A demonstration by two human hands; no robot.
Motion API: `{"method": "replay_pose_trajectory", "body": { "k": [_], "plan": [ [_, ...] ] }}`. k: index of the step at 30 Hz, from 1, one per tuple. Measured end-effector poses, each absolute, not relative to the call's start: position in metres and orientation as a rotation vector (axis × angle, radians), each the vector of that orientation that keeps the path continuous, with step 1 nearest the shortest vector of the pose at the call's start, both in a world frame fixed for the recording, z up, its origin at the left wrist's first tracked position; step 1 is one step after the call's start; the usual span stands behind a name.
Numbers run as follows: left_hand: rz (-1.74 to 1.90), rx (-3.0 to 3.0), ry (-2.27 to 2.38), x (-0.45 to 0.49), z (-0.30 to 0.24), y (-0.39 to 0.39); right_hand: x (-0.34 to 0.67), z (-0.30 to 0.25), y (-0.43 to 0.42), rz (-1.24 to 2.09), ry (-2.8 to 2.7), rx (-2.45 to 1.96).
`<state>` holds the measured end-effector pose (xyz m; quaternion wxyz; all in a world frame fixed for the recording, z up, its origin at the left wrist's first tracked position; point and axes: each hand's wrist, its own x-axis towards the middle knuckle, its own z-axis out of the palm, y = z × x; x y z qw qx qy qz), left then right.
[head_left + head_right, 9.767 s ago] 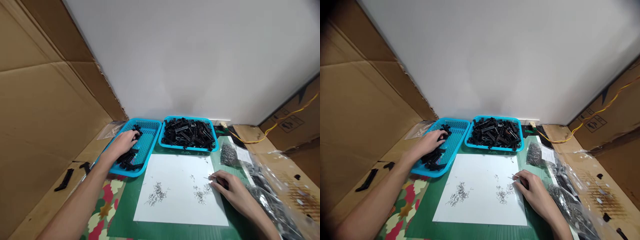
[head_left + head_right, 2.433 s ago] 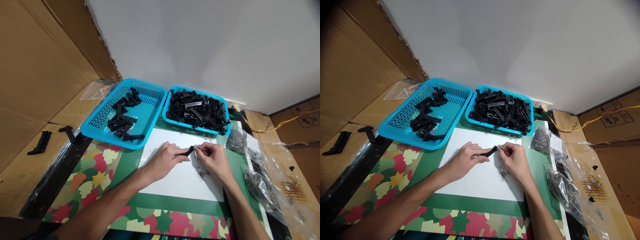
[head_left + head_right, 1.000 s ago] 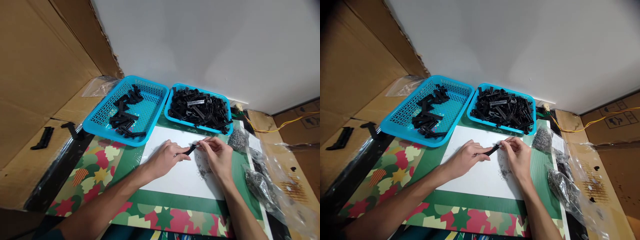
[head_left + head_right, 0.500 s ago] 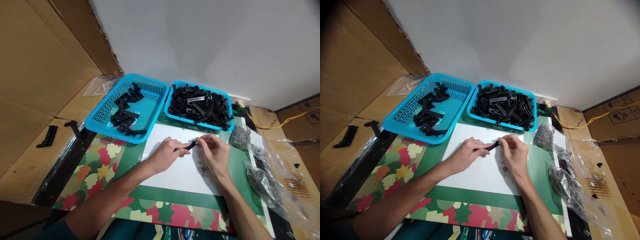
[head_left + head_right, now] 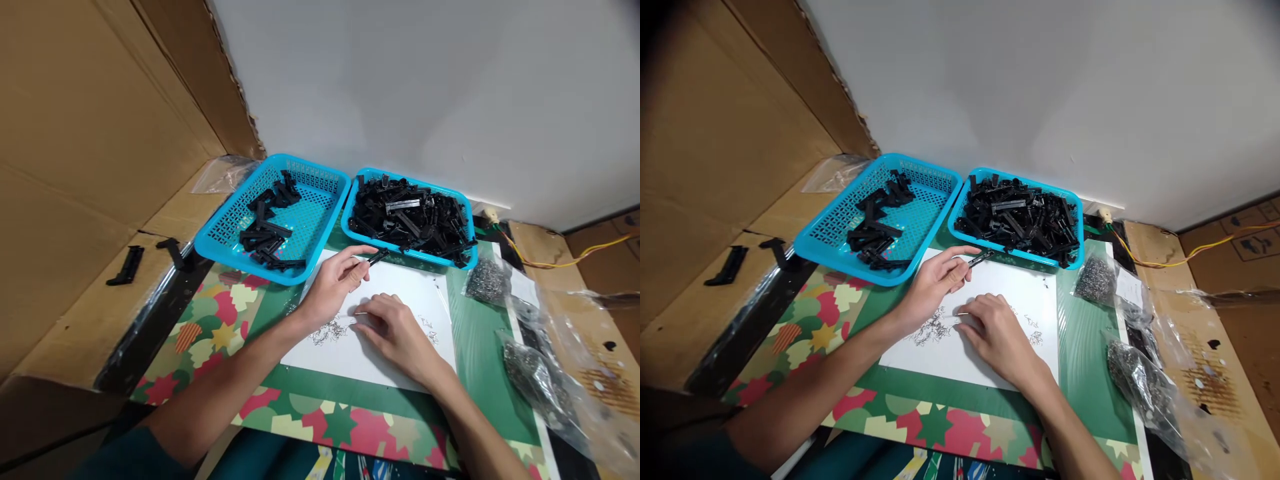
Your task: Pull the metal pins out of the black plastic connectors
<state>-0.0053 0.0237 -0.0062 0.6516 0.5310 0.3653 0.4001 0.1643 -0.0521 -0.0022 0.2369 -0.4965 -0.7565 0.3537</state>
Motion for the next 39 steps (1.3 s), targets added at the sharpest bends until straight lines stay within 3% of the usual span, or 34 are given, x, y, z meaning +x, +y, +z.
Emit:
{"method": "replay_pose_trajectory", "body": {
  "k": [11,19,32,39],
  "plan": [
    [0.821,1.418,0.827,-0.011,-0.003,0.025,0.160,-0.015,-0.055,0.645,-2.326,-1.375],
    [0.795,1.453,0.856,-0.010,0.005,0.024,0.172,-0.004,-0.051,0.932,-2.098,-1.410],
    [0.783,1.494,0.873,-0.013,0.005,0.025,0.167,-0.015,-0.052,0.886,-2.050,-1.427],
    [0.748,1.575,0.878,-0.014,0.007,0.021,0.171,0.001,-0.053,0.776,-1.445,-1.338]
  ]
}}
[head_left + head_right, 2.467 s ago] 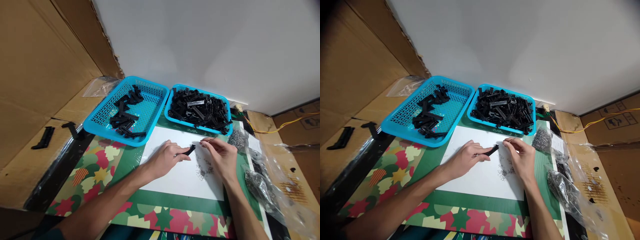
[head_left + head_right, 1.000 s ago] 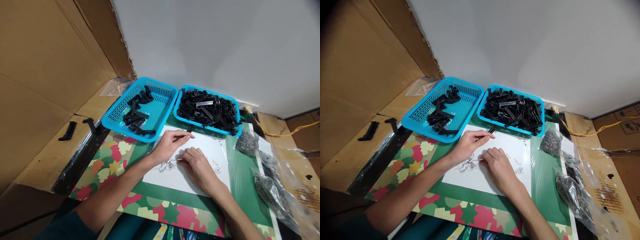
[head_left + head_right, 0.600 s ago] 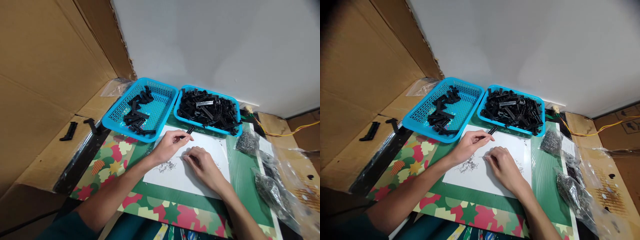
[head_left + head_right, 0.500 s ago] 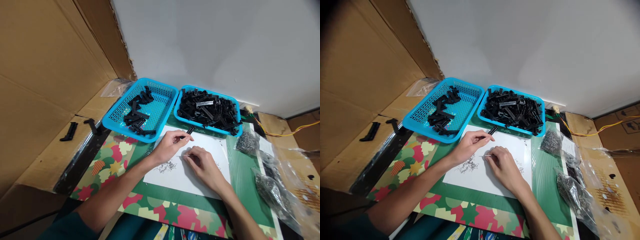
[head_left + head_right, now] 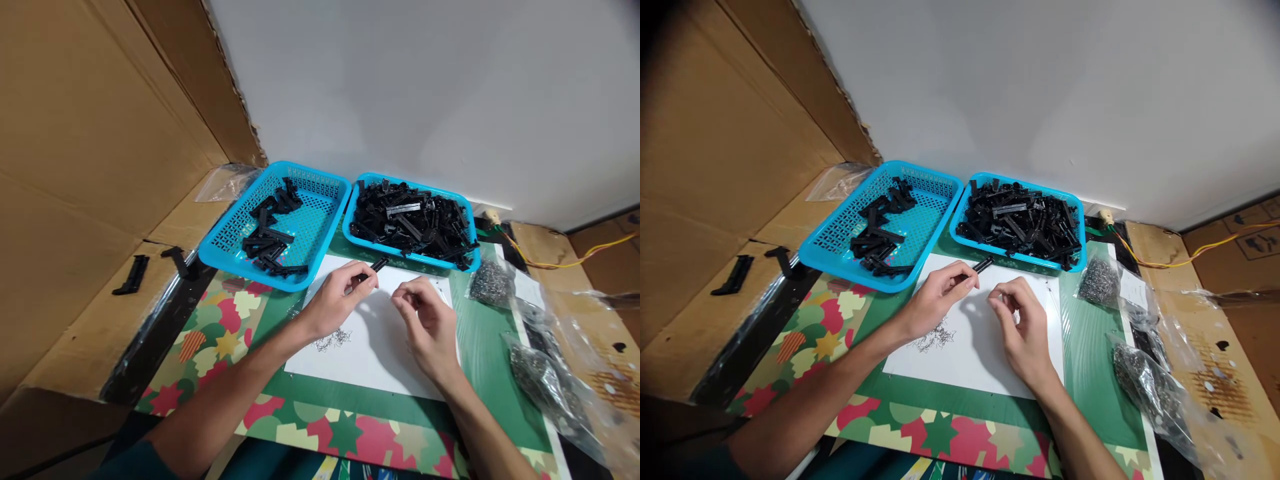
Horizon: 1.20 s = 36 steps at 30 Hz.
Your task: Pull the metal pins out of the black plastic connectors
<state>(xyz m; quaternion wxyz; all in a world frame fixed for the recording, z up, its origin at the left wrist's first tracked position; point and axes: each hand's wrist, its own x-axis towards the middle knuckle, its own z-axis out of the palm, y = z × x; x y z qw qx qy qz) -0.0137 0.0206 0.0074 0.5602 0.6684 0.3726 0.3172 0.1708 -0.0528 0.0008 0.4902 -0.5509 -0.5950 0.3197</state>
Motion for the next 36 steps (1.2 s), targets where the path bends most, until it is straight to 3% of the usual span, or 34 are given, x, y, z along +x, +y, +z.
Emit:
{"method": "replay_pose_trajectory", "body": {
  "k": [9,16,22,29,36],
  "plan": [
    [0.628,1.614,0.792,-0.005,0.012,0.004,0.168,0.001,-0.052,0.681,-1.492,-1.341],
    [0.682,1.518,0.840,-0.002,0.012,0.001,0.174,-0.008,-0.053,-0.222,-1.877,-1.094],
    [0.724,1.536,0.892,-0.002,0.012,-0.001,0.180,-0.009,-0.052,-0.426,-2.095,-1.046],
    [0.696,1.571,0.852,-0.004,0.014,0.002,0.179,-0.010,-0.051,-0.415,-2.094,-1.074],
    [0.713,1.574,0.825,-0.008,0.008,0.001,0.175,-0.002,-0.051,0.228,-1.644,-1.273]
  ]
}}
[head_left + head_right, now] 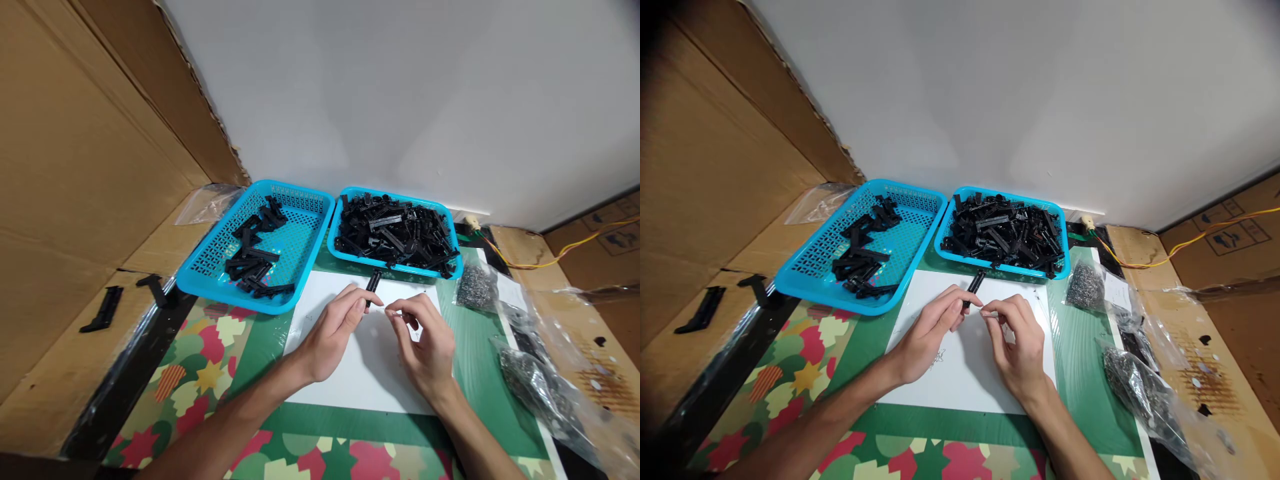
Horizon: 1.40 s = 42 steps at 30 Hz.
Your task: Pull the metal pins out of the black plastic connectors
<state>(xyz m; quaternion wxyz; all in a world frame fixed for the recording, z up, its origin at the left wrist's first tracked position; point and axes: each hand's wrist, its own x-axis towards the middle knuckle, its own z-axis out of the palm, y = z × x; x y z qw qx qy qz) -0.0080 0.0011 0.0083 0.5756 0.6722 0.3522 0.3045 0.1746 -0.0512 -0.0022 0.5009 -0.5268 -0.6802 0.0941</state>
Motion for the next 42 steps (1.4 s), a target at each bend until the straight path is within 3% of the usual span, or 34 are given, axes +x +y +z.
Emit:
{"method": "replay_pose_trajectory", "body": {
  "k": [15,37,42],
  "plan": [
    [0.858,1.596,0.785,-0.009,-0.002,-0.001,0.179,0.002,-0.055,0.010,-1.731,-1.161],
    [0.793,1.476,0.659,-0.010,0.001,-0.001,0.173,-0.002,-0.057,0.532,-1.425,-1.117],
    [0.778,1.413,0.600,-0.010,0.000,0.001,0.173,0.002,-0.055,0.516,-1.418,-1.128]
  ]
}}
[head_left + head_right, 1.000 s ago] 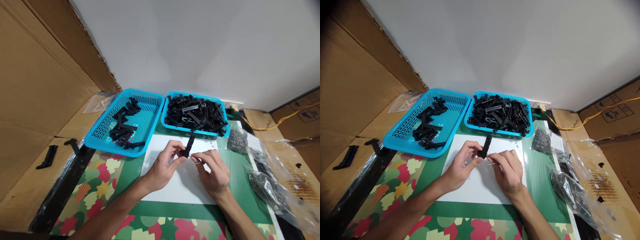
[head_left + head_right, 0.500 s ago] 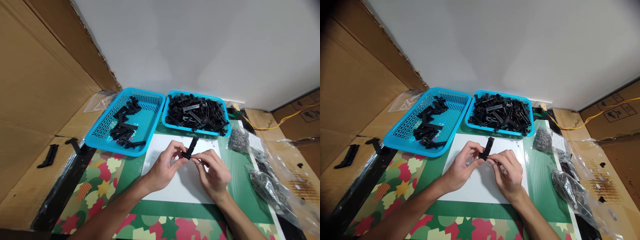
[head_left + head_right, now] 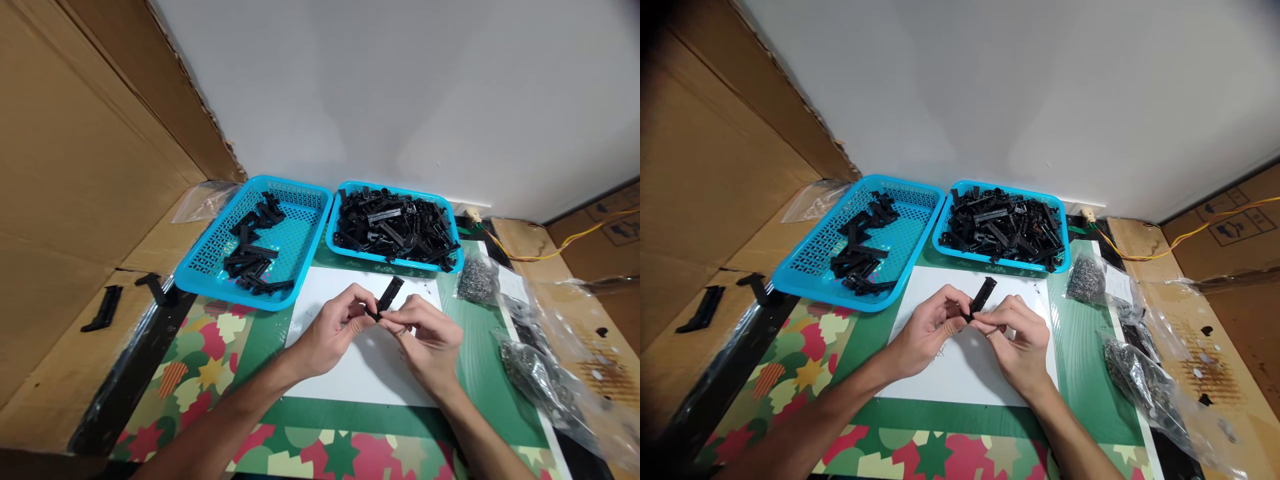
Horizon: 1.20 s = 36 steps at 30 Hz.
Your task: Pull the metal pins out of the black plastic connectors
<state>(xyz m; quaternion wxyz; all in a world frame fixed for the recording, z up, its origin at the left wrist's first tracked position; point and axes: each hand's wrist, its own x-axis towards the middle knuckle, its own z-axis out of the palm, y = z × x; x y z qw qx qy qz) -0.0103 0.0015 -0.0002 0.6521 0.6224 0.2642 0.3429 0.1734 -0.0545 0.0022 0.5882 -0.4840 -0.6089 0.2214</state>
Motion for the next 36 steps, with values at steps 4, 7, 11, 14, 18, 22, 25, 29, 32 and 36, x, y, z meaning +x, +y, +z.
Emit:
{"method": "replay_pose_trajectory", "body": {
  "k": [4,7,11,14,18,22,25,29,32,36],
  "plan": [
    [0.765,1.320,0.609,-0.009,-0.001,0.001,0.177,0.004,-0.055,0.410,-1.515,-1.147],
    [0.728,1.184,0.568,-0.008,-0.002,-0.001,0.184,0.004,-0.055,0.350,-1.619,-1.113],
    [0.658,1.228,0.587,-0.009,0.001,0.001,0.193,0.001,-0.053,0.285,-1.689,-1.092],
    [0.704,1.588,0.700,-0.012,0.005,0.007,0.197,-0.002,-0.051,0.211,-1.748,-1.110],
    [0.801,2.061,0.766,-0.017,0.005,0.015,0.201,-0.007,-0.048,0.193,-1.819,-1.137],
    [0.867,2.307,0.823,-0.017,-0.004,0.018,0.201,-0.010,-0.047,0.339,-1.846,-1.229],
    [0.856,2.421,0.853,-0.017,-0.012,0.018,0.202,-0.009,-0.045,0.347,-1.870,-1.321],
    [0.833,2.467,0.864,-0.017,-0.017,0.018,0.205,-0.008,-0.043,0.173,-1.929,-1.407],
    [0.821,2.493,0.843,-0.017,-0.018,0.018,0.201,-0.007,-0.043,0.215,-1.826,-1.376],
    [0.805,2.565,0.811,-0.017,-0.017,0.017,0.186,-0.005,-0.043,0.522,-1.546,-1.379]
  ]
}}
